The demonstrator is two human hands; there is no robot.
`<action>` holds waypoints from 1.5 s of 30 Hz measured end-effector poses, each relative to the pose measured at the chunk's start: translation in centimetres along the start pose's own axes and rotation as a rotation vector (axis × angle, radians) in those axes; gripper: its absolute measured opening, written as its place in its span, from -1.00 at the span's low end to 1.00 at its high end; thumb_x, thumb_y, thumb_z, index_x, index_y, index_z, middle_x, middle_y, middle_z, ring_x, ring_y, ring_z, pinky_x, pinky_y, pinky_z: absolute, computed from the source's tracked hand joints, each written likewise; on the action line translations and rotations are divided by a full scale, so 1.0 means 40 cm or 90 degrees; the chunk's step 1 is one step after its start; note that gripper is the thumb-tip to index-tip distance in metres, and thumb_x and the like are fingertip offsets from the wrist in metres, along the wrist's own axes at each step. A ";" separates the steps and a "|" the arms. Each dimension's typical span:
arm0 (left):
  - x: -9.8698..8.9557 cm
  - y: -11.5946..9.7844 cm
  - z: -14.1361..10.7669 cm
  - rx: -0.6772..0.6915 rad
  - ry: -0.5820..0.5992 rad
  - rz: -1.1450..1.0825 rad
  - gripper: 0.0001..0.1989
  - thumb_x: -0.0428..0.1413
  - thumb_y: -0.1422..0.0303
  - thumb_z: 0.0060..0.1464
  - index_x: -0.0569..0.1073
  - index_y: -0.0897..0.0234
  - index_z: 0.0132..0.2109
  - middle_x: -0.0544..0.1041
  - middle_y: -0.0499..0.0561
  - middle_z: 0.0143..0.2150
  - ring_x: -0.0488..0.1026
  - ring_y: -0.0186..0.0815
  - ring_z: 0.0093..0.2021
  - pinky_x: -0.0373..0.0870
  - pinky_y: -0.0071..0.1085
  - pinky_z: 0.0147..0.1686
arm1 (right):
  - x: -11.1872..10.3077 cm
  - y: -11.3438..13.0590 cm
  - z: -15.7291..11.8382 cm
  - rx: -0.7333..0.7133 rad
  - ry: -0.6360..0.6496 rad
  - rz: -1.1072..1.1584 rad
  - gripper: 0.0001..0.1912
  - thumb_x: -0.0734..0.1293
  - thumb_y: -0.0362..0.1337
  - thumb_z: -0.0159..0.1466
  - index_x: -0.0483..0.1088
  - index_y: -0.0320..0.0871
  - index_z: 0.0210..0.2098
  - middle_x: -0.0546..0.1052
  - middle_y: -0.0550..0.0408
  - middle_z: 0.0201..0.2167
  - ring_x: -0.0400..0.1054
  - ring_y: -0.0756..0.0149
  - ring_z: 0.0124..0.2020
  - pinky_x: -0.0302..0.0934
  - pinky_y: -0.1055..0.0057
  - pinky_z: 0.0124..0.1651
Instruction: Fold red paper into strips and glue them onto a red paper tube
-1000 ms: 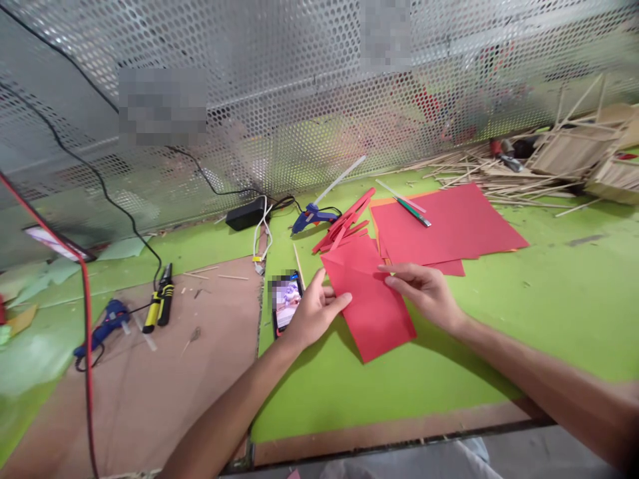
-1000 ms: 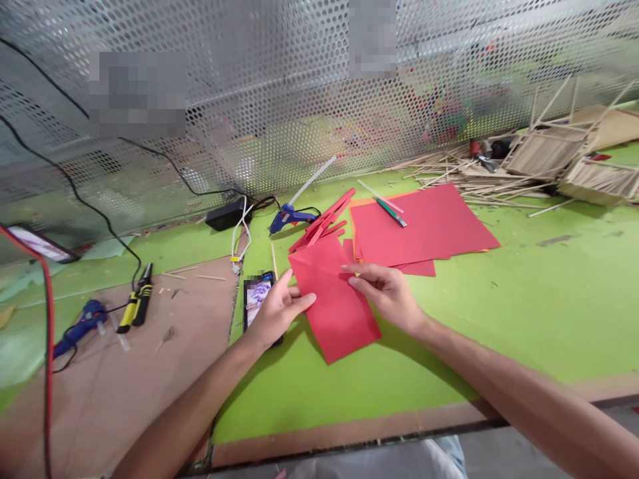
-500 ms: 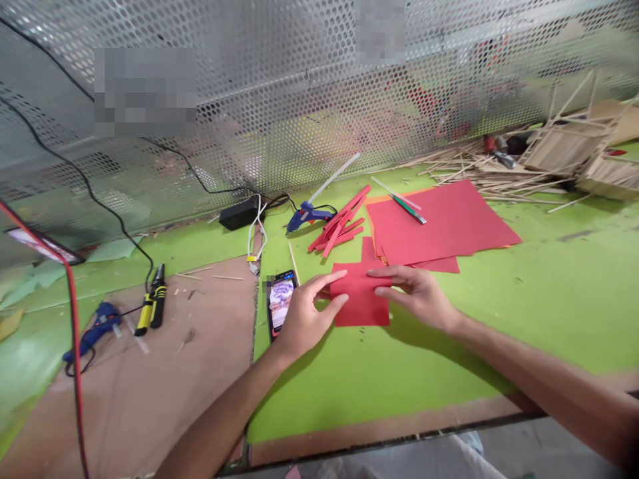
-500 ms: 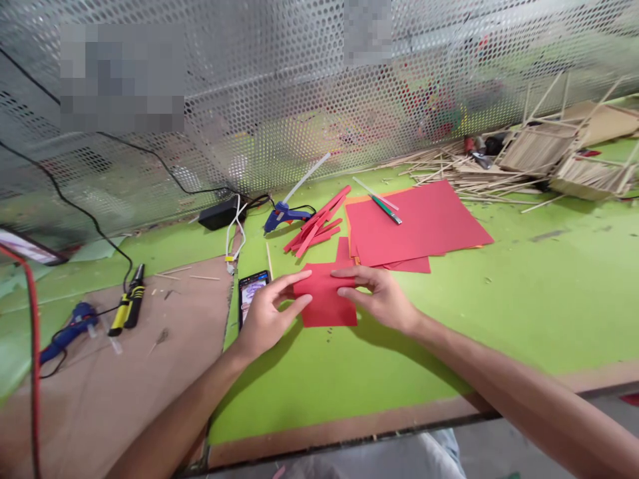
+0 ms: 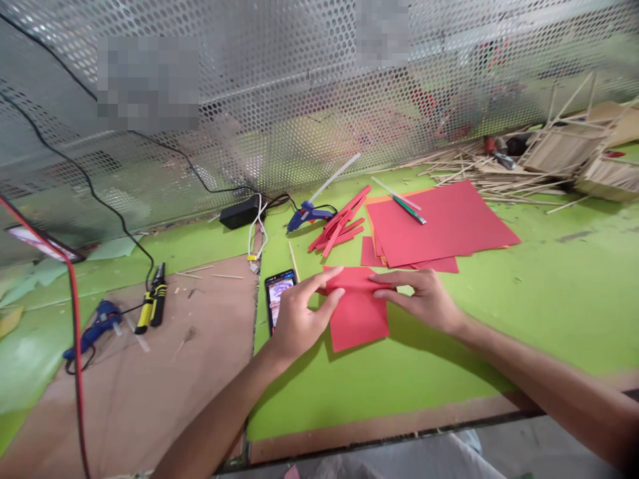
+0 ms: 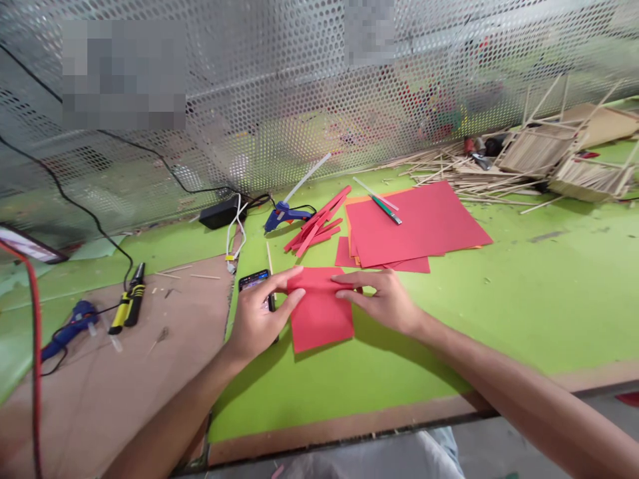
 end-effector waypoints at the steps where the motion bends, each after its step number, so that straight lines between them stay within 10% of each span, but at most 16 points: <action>1: 0.001 -0.003 0.000 0.022 0.001 0.012 -0.68 0.27 0.40 0.32 0.60 0.18 0.18 0.72 0.03 -0.04 0.68 -0.31 -0.15 0.63 -0.41 -0.10 | -0.001 0.002 -0.001 -0.001 -0.002 -0.005 -0.79 0.51 -0.19 0.36 0.68 -0.06 -0.03 0.73 0.03 -0.10 0.69 0.11 -0.17 0.58 0.36 -0.19; 11: 0.005 -0.015 -0.013 0.264 0.010 0.224 -0.75 0.26 0.41 0.34 0.57 0.28 0.13 0.68 -0.04 -0.30 0.58 -0.34 -0.38 0.50 -0.36 -0.25 | -0.007 0.054 -0.002 -0.214 -0.041 -0.106 -0.84 0.42 -0.29 0.46 0.64 -0.16 -0.04 0.59 0.10 -0.48 0.36 0.41 -0.55 0.24 0.44 -0.48; 31: -0.023 -0.158 -0.019 0.210 0.066 -0.041 -0.71 0.25 0.61 0.24 0.56 0.25 0.05 0.70 0.01 -0.18 0.64 -0.32 -0.24 0.54 -0.39 -0.19 | 0.019 0.214 -0.029 -0.250 0.014 -0.032 -0.91 0.37 -0.42 0.41 0.54 -0.17 -0.18 0.38 0.17 -0.52 0.19 0.35 -0.48 0.09 0.33 -0.37; 45: -0.010 -0.049 -0.013 0.034 0.012 0.093 -0.67 0.22 0.54 0.19 0.52 0.16 0.08 0.73 -0.08 -0.21 0.70 -0.29 -0.23 0.63 -0.36 -0.09 | 0.028 0.142 -0.001 -0.153 0.036 -0.073 -0.81 0.35 -0.36 0.45 0.50 -0.16 -0.33 0.39 0.17 -0.53 0.23 0.39 -0.49 0.10 0.41 -0.42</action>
Point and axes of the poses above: each hand's wrist, its own z-axis towards the middle knuckle, its own x-axis out of the palm, y = z × x, the point moved 5 cm from there along z, towards the middle knuckle
